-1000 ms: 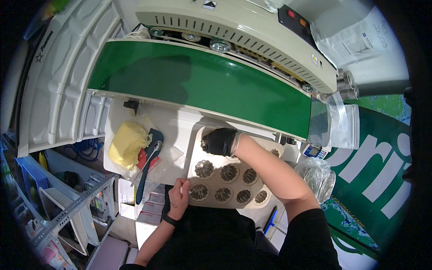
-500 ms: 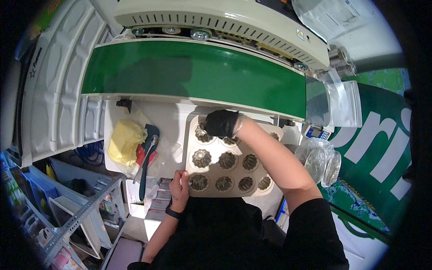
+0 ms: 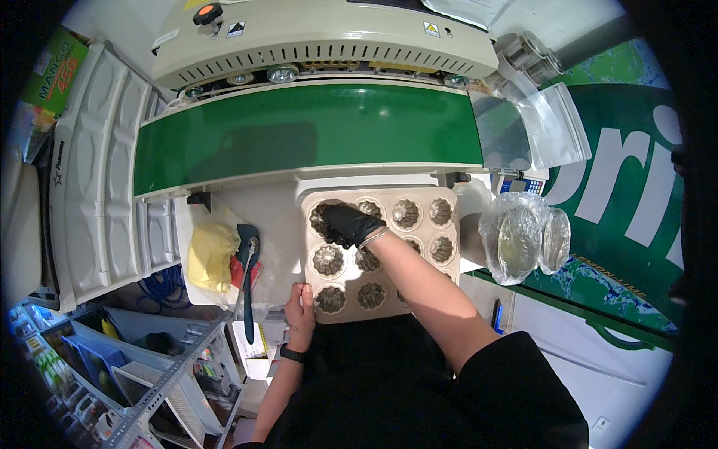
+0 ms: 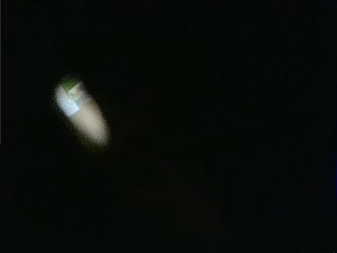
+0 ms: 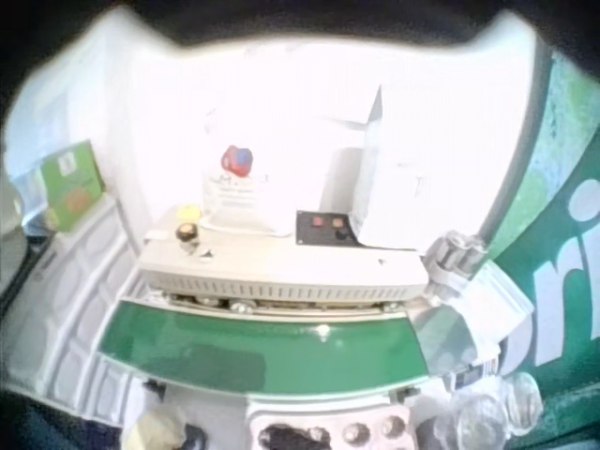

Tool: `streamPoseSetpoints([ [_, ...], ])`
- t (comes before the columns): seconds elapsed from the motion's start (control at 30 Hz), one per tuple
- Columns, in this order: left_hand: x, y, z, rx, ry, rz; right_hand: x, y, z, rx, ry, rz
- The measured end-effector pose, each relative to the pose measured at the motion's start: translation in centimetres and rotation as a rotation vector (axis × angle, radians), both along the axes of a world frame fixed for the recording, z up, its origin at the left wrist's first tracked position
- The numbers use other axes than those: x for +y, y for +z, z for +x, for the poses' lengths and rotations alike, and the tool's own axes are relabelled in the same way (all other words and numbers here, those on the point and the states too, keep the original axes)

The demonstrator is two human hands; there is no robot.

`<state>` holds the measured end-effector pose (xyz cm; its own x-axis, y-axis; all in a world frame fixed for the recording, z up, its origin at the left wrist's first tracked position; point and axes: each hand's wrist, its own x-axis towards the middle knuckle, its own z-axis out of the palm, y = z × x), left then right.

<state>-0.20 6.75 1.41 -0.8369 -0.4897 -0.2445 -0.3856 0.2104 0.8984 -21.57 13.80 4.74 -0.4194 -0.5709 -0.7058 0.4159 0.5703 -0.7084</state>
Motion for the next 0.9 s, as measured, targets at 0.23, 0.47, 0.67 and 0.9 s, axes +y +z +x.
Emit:
streamPoseSetpoints([
  [0.23,-0.5,-0.2,-0.2,0.043,-0.064,0.175,-0.1,-1.9,1.5,-0.235,-0.344,-0.154],
  [0.47,-0.9,0.2,-0.3,-0.035,-0.097,0.194,3.4,2.6,2.0,-0.437,-0.555,-0.273],
  [0.67,-0.9,0.2,-0.3,-0.009,-0.098,0.217,2.9,0.9,2.5,-0.554,-0.588,-0.270],
  [0.9,-1.1,0.4,-0.6,0.011,-0.139,0.166,-0.7,-2.6,2.9,-0.618,-0.659,-0.305],
])
